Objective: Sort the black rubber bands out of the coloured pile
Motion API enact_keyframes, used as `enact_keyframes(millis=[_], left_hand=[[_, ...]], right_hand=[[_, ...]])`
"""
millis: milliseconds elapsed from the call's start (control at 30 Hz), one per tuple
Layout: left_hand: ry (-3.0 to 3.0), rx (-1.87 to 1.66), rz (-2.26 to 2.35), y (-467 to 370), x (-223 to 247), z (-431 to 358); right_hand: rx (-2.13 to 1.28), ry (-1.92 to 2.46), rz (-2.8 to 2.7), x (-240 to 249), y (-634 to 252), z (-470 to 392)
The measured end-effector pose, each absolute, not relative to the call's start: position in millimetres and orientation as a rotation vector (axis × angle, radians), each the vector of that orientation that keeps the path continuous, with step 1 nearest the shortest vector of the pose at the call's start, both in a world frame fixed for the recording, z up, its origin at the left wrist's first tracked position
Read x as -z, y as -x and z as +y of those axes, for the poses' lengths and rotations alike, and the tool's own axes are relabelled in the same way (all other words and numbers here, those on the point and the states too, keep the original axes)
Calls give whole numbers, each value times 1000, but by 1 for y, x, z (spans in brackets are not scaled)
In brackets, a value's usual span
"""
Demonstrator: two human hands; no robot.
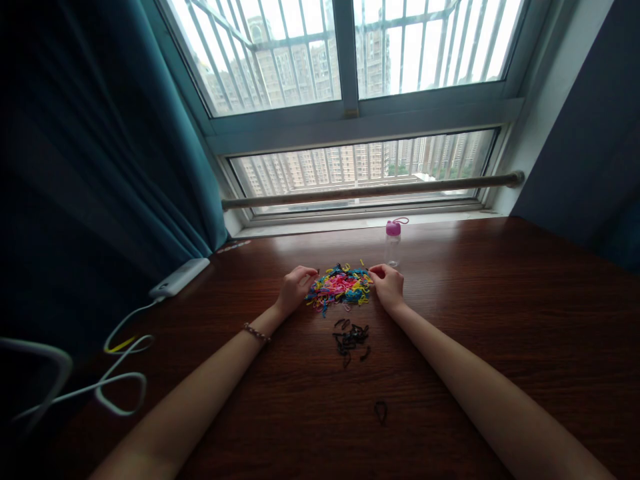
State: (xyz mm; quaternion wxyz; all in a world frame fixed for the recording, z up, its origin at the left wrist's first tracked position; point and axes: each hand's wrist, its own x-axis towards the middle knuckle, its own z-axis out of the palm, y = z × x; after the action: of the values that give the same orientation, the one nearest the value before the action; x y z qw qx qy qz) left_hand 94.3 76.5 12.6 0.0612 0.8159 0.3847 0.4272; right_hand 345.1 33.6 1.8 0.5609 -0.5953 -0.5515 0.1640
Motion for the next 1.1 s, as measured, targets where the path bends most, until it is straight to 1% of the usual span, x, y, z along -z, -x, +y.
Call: enact_keyframes(millis=[167,300,400,467,733,967,1033,1100], left_hand=[[-2594,-1191,869,-112,-25,49],[-2740,-942,556,-130,-31,23],[-2831,-789,439,-135,-33,13],[-2847,-749,425,-135,-33,12],[-2703,-908,564,-127,-35,23],[-2613,-1018,545,-127,-34,25],[-2581,-1085,621,-126,-33,28],[-2562,-1153,742,-124,-30,33]], right_hand=[[-464,1381,-1276,5,-349,40],[-529,1339,-1254,7,-350,42],[-536,1333,-1261,5,-349,41],[-532,1336,-1270,3,-348,39],[-561,1293,-1255,-2,-344,37],[-937,1057,-1180,-20,-336,27],[-1037,999,-1202,-28,-335,22],[-1174,954,-1354,-36,-334,16]])
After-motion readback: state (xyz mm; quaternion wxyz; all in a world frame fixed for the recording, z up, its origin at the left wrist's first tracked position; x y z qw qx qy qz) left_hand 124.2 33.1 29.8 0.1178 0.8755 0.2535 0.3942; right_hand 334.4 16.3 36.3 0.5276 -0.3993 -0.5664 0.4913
